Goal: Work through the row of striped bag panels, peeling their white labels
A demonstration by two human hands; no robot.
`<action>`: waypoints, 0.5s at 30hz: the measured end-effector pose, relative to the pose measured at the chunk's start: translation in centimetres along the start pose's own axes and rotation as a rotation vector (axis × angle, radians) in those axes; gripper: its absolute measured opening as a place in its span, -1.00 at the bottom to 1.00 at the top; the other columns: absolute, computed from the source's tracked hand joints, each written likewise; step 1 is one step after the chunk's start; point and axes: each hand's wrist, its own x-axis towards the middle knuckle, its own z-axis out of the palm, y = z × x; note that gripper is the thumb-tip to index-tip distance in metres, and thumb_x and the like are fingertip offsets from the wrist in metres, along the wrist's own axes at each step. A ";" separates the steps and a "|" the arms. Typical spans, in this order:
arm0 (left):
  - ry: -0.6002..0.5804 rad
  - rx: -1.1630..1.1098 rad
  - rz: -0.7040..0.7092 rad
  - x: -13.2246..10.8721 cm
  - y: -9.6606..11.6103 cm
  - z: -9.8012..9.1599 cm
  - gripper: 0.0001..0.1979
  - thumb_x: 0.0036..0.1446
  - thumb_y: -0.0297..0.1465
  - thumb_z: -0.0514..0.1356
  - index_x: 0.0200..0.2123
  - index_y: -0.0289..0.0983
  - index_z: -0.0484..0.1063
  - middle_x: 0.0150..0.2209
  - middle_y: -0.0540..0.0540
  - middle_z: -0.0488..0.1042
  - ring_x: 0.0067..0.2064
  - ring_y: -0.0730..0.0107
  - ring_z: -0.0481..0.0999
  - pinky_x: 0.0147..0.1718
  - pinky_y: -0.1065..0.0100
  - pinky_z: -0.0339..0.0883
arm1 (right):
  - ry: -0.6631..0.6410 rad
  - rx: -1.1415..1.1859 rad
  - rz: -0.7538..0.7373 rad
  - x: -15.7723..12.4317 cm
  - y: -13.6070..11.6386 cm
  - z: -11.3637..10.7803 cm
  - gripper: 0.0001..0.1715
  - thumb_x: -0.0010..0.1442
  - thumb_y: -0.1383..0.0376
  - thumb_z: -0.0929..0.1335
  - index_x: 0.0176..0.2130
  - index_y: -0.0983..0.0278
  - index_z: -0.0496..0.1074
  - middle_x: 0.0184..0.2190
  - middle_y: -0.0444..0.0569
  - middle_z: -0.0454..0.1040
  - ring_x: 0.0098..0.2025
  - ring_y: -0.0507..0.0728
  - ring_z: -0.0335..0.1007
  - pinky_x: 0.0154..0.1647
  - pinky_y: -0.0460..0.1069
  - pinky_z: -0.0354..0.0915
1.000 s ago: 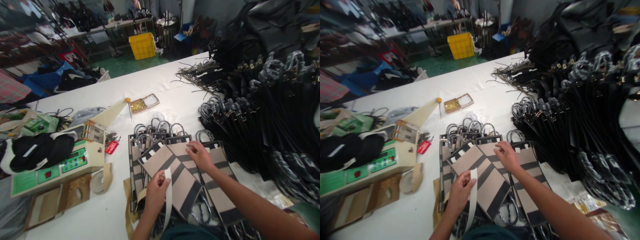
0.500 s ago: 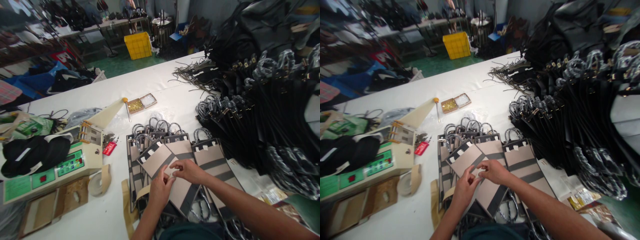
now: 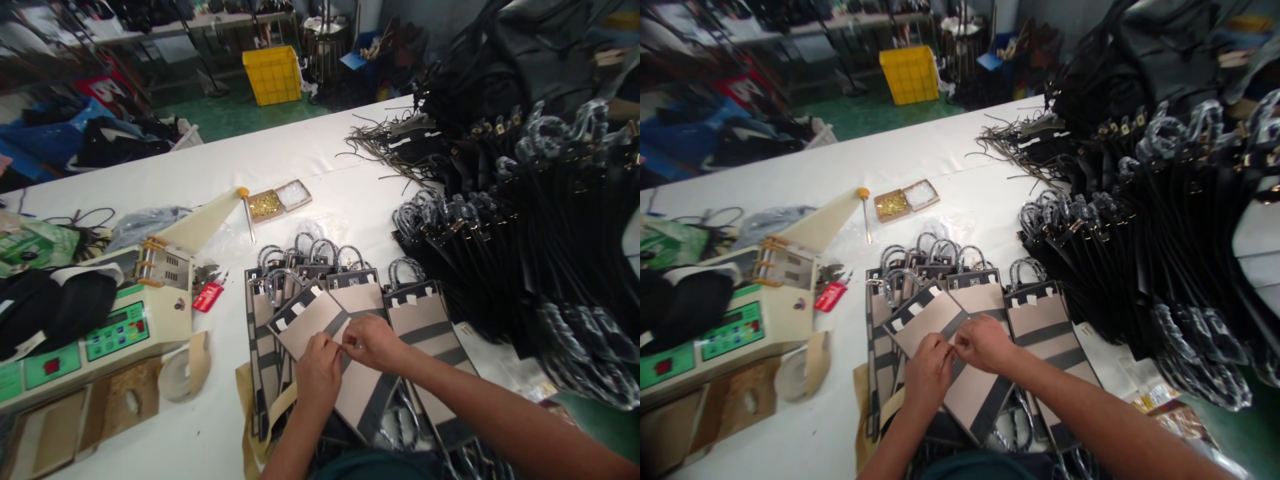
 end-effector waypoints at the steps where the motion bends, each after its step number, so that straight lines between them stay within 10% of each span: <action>1: 0.024 -0.007 -0.009 0.3 0.0 0.1 -0.86 0.32 -0.45 0.13 -0.32 -0.21 0.43 -0.21 -0.08 0.44 -0.14 0.28 0.46 -0.24 0.30 0.30 | 0.032 0.057 0.041 0.2 0.5 0.2 -0.90 0.16 0.31 0.41 -0.41 0.19 0.51 -0.41 -0.19 0.54 -0.32 0.05 0.42 -0.18 -0.01 0.15; 8: 0.077 -0.245 0.001 0.3 0.3 1.9 -0.83 0.38 -0.39 0.08 -0.28 -0.22 0.43 -0.17 -0.10 0.48 -0.10 0.31 0.49 -0.08 0.28 0.32 | 0.406 0.561 0.496 3.9 7.1 0.1 -0.66 0.21 0.04 0.35 -0.32 0.25 0.52 -0.42 -0.09 0.50 -0.36 0.09 0.38 -0.33 -0.04 0.27; 15: -0.091 -0.472 -0.319 -0.5 -1.7 5.0 -0.85 0.29 -0.35 0.07 -0.23 -0.25 0.41 -0.22 -0.11 0.46 -0.14 0.23 0.48 -0.09 0.20 0.34 | 0.374 0.509 0.540 7.8 10.7 0.7 -0.62 0.16 0.01 0.34 -0.30 0.25 0.54 -0.48 -0.11 0.49 -0.41 0.10 0.38 -0.36 -0.03 0.26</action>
